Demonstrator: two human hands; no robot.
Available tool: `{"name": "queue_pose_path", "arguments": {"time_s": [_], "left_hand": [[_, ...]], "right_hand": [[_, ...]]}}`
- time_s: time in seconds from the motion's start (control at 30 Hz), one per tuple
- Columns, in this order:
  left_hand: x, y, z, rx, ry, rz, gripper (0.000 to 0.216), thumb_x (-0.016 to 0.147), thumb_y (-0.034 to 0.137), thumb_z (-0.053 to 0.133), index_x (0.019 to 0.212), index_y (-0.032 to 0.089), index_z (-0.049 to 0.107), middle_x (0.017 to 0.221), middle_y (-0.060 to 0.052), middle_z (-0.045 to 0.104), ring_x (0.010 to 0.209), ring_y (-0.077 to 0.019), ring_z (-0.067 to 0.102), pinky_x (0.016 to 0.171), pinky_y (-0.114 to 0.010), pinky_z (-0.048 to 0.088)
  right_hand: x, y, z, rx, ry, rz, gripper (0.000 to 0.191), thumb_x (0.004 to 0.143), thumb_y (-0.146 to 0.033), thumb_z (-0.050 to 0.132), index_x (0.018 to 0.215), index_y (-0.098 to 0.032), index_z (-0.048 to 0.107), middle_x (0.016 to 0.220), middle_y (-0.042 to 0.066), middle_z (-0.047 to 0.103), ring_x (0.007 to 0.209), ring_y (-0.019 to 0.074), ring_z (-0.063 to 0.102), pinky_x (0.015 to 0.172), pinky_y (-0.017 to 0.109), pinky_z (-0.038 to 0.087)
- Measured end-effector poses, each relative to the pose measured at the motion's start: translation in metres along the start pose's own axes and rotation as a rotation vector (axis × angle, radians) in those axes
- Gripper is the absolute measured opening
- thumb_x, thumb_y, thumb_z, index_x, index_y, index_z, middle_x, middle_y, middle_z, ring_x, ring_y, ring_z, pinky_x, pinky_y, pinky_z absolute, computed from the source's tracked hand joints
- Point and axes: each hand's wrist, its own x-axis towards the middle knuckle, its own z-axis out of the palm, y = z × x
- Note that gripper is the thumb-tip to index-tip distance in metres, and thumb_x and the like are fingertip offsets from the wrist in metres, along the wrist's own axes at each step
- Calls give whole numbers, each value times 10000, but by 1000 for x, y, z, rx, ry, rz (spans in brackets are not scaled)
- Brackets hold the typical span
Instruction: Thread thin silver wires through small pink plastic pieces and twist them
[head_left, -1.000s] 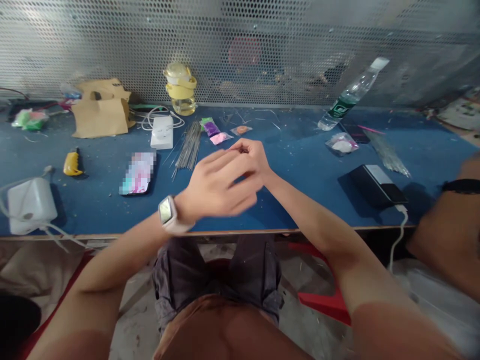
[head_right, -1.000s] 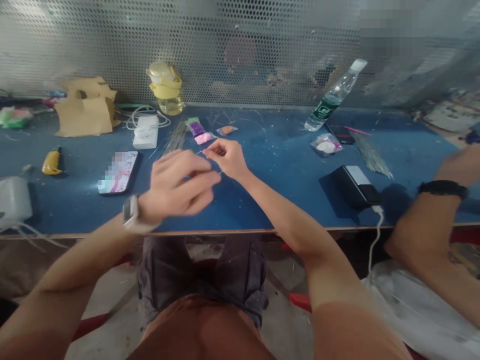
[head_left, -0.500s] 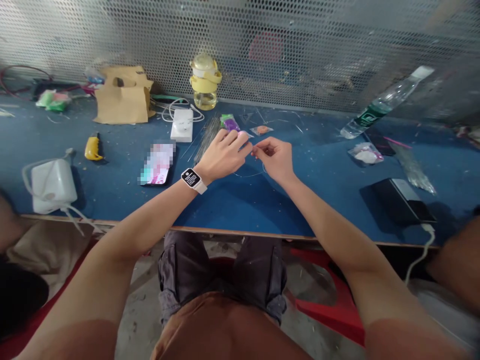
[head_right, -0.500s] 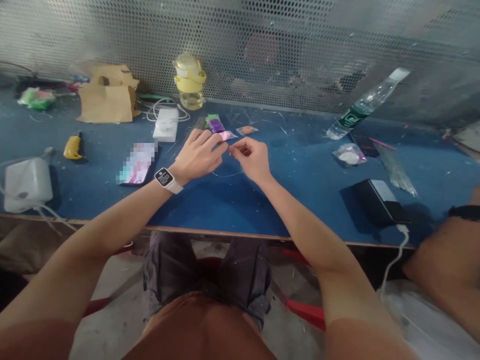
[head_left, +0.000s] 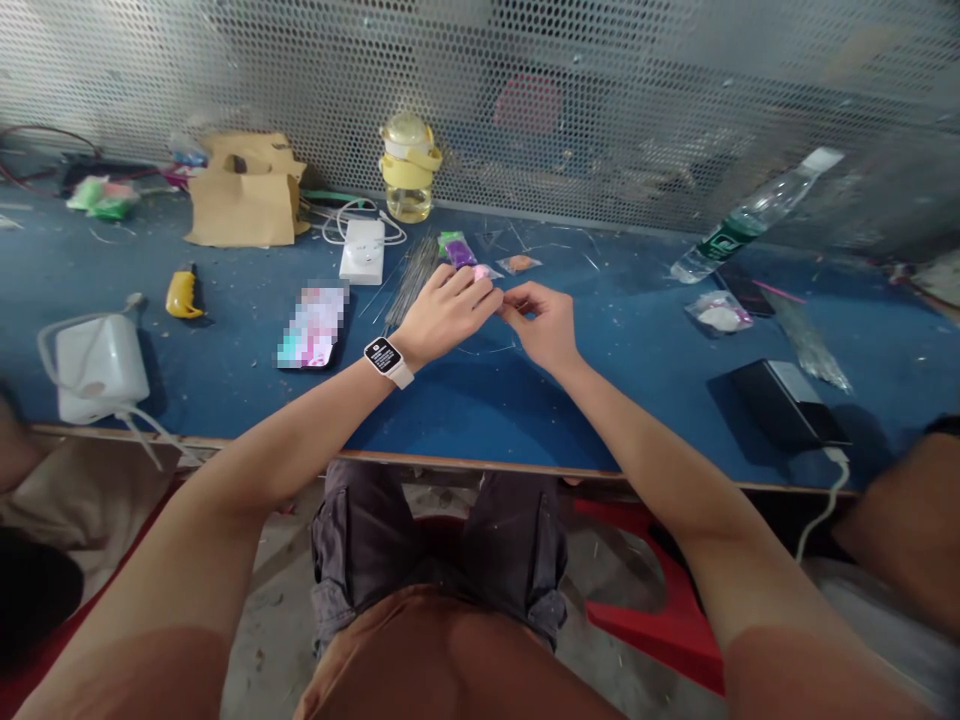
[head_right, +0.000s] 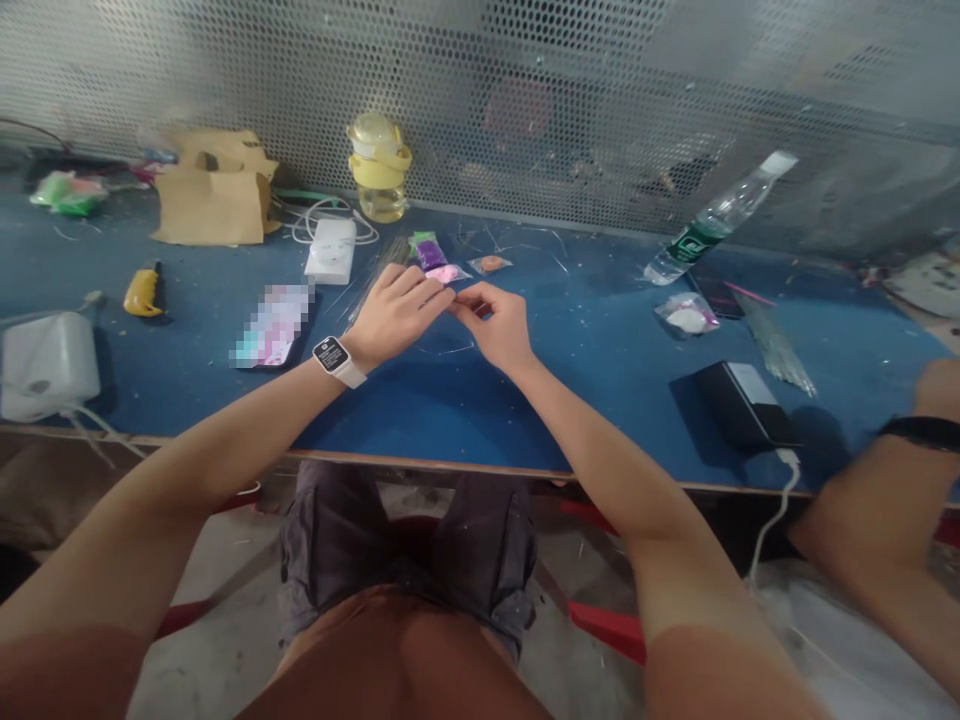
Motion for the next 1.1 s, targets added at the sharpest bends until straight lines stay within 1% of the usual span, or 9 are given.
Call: {"name": "queue_pose_path", "arguments": {"time_s": [0.23, 0.33, 0.4, 0.53, 0.63, 0.7, 0.87, 0.97, 1.1], "left_hand": [[0, -3, 3, 49, 36, 33, 387, 1224, 144, 416, 1039, 184, 754, 1010, -121, 769, 1002, -286, 698, 860, -454, 495], [0, -1, 3, 47, 24, 32, 373, 1215, 129, 436, 1040, 185, 760, 1012, -123, 770, 1004, -289, 697, 848, -447, 487], [0, 0, 3, 27, 3, 5, 344, 1213, 135, 458, 1071, 187, 767, 1037, -129, 780, 1031, -295, 704, 857, -446, 495], [-1, -3, 4, -18, -25, -71, 282, 1230, 264, 530, 1114, 179, 773, 1032, -138, 798, 1027, -302, 716, 856, -434, 519], [-2, -7, 4, -42, -39, -80, 339, 1235, 354, 547, 1067, 174, 779, 982, -132, 807, 999, -297, 722, 835, -422, 531], [-2, -9, 2, -76, -53, -82, 367, 1237, 361, 543, 1038, 170, 786, 980, -131, 816, 991, -285, 723, 833, -413, 542], [-1, -5, -4, -165, -75, -108, 354, 1225, 319, 538, 1026, 181, 796, 981, -129, 816, 968, -270, 715, 827, -408, 561], [-1, -2, -8, -167, -43, -99, 398, 1237, 308, 478, 1014, 187, 785, 966, -128, 799, 955, -264, 716, 825, -404, 563], [0, -1, -10, -166, -42, -78, 428, 1237, 293, 442, 958, 203, 753, 952, -125, 779, 921, -264, 701, 789, -407, 543]], "right_hand": [[4, 9, -4, -30, -91, -14, 348, 1014, -599, 816, 982, -264, 908, 948, 45, 902, 857, 236, 815, 779, 382, 630], [5, 12, -5, -58, -146, 4, 405, 1047, -633, 759, 1028, -261, 917, 996, 58, 916, 894, 251, 830, 805, 391, 639], [5, 12, -4, -77, -144, 6, 420, 1060, -643, 744, 1009, -258, 907, 983, 60, 913, 891, 251, 826, 831, 398, 652], [2, 7, -3, -87, -97, -51, 387, 1091, -593, 721, 984, -255, 876, 1000, 67, 903, 930, 252, 825, 920, 415, 673], [1, 3, -2, -62, -106, -75, 415, 1118, -611, 677, 1012, -256, 865, 1023, 72, 897, 928, 248, 825, 902, 409, 665], [0, -1, -2, -40, -126, -77, 469, 1128, -663, 644, 1012, -265, 862, 1011, 69, 892, 923, 247, 825, 892, 404, 655], [0, -6, -3, 13, -114, 13, 621, 1038, -855, 666, 951, -270, 857, 940, 64, 884, 885, 251, 818, 904, 421, 664], [2, -6, -4, 59, -86, 74, 671, 952, -919, 728, 920, -262, 858, 860, 57, 866, 810, 237, 798, 833, 406, 653], [3, -6, -3, 99, -107, 115, 704, 899, -955, 754, 820, -260, 833, 770, 44, 825, 738, 215, 752, 762, 388, 608]]}}
